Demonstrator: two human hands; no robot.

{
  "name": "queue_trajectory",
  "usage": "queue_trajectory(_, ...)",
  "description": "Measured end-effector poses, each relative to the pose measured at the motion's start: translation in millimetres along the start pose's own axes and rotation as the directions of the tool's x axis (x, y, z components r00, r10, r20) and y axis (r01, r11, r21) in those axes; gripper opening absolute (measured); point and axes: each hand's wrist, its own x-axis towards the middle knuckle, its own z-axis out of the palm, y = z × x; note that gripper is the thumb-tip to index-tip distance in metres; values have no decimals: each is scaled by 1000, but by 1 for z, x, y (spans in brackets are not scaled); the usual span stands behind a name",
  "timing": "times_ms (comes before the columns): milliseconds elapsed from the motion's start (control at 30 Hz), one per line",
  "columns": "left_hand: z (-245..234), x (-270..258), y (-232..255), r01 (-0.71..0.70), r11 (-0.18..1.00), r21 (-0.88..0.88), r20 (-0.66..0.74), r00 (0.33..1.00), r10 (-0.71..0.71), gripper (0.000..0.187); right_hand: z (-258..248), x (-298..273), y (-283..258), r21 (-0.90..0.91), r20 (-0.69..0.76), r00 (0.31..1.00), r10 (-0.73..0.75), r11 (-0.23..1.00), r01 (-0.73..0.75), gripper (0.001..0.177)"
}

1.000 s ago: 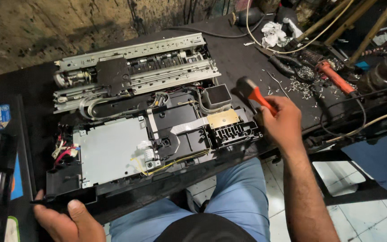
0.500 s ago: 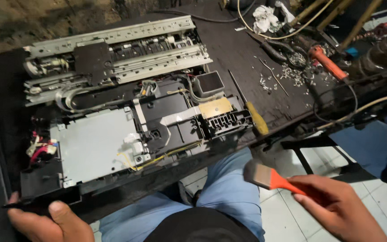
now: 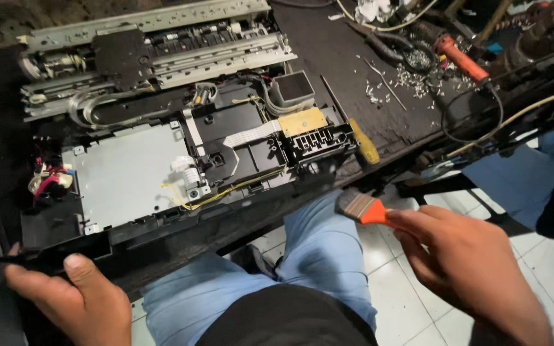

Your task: The person uses a screwdriver to work on the internal components of a disassembled printer. They then pick up a green circuit board and place it into the printer's chassis, aligning it with the internal slots.

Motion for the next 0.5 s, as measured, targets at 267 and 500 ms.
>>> queue_trajectory(267,-2,-6,-7,-115,992,58,-41,992,118,58,38,57,-47,175,-459,874,-160,948,266,16)
queue_trajectory(500,-1,-6,0,-60,998,15,-13,998,60,60,8,19,-18,82,-251,962,-105,988,129,20)
